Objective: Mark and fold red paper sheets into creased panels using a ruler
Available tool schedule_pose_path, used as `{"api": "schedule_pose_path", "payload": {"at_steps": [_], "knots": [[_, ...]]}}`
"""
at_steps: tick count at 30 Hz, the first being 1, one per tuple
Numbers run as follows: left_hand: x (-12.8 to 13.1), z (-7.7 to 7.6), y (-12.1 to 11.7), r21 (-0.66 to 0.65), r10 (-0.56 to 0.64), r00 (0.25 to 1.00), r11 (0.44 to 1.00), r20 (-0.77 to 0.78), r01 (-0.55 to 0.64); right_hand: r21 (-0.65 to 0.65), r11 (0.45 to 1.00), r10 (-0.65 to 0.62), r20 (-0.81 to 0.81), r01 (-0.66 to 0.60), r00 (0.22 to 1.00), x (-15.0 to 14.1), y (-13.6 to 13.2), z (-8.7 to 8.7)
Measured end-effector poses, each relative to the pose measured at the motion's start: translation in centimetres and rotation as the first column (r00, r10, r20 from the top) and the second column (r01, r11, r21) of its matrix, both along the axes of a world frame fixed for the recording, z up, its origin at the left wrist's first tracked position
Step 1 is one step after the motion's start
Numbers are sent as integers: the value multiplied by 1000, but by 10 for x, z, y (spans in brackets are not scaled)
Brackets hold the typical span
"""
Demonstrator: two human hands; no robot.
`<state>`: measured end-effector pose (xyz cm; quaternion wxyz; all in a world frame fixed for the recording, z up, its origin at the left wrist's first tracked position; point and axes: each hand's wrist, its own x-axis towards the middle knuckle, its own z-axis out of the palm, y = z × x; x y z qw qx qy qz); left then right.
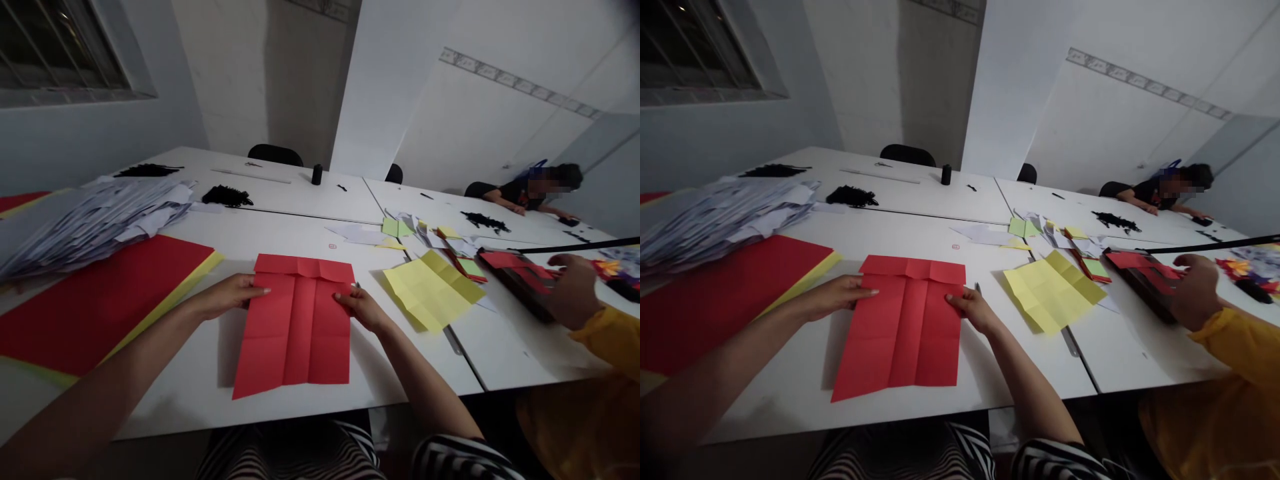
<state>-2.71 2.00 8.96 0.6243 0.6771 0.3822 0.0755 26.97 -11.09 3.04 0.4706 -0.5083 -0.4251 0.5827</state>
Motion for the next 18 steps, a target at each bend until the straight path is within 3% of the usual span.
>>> {"api": "schedule_pose_path", "payload": {"at_steps": [7, 12, 15, 18], "knots": [[-6, 7, -6, 48, -43, 998, 998, 45, 41, 12, 1000, 23, 64, -23, 998, 4, -8, 19], [-13, 17, -10, 94, -140, 984, 987, 108, 130, 35, 999, 15, 4, -16, 1000, 17, -11, 18], [-17, 21, -10, 103, -169, 979, 982, 114, 158, 53, 995, 92, -51, -89, 994, 29, -15, 18], [-19, 29, -14, 167, -185, 977, 972, 105, 166, 130, 961, 264, -158, -245, 951, 37, -20, 26]]}}
